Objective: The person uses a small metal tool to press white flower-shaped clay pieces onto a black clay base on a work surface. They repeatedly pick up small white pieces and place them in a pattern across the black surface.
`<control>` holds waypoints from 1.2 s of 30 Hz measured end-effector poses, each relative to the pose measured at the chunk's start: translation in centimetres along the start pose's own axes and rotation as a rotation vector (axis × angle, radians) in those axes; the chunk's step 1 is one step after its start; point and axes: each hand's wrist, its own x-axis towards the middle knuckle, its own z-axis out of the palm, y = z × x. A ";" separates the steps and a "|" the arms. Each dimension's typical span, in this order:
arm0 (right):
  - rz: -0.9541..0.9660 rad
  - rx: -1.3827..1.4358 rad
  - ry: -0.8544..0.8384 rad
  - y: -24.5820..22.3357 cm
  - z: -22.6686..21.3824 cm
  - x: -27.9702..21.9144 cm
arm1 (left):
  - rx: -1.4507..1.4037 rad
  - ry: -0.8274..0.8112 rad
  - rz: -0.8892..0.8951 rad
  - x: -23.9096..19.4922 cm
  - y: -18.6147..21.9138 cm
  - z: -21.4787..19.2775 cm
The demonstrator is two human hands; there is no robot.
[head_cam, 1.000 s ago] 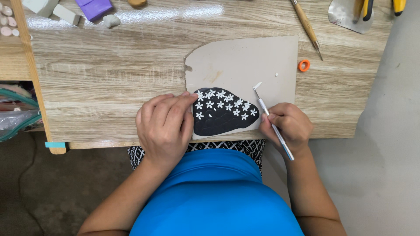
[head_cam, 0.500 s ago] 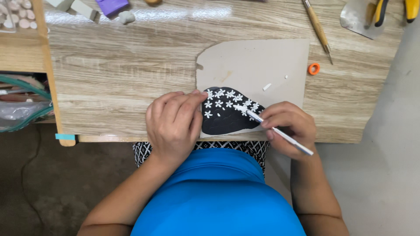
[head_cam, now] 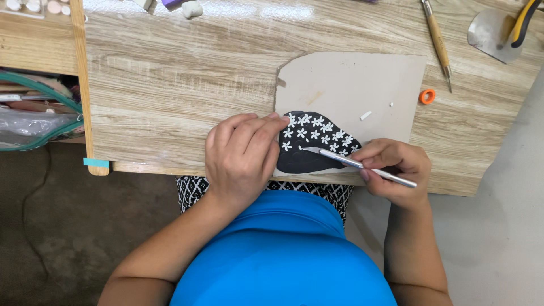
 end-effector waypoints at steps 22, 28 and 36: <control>0.012 -0.081 0.014 -0.4 0.5 0.4 | -0.005 -0.022 0.014 0.1 0.0 -0.3; -0.011 -0.141 -0.020 -0.5 0.3 0.6 | -0.002 -0.017 0.018 0.0 -0.1 -0.2; -0.047 -0.113 -0.006 0.4 0.0 0.1 | -0.019 -0.026 0.014 0.2 0.1 -0.4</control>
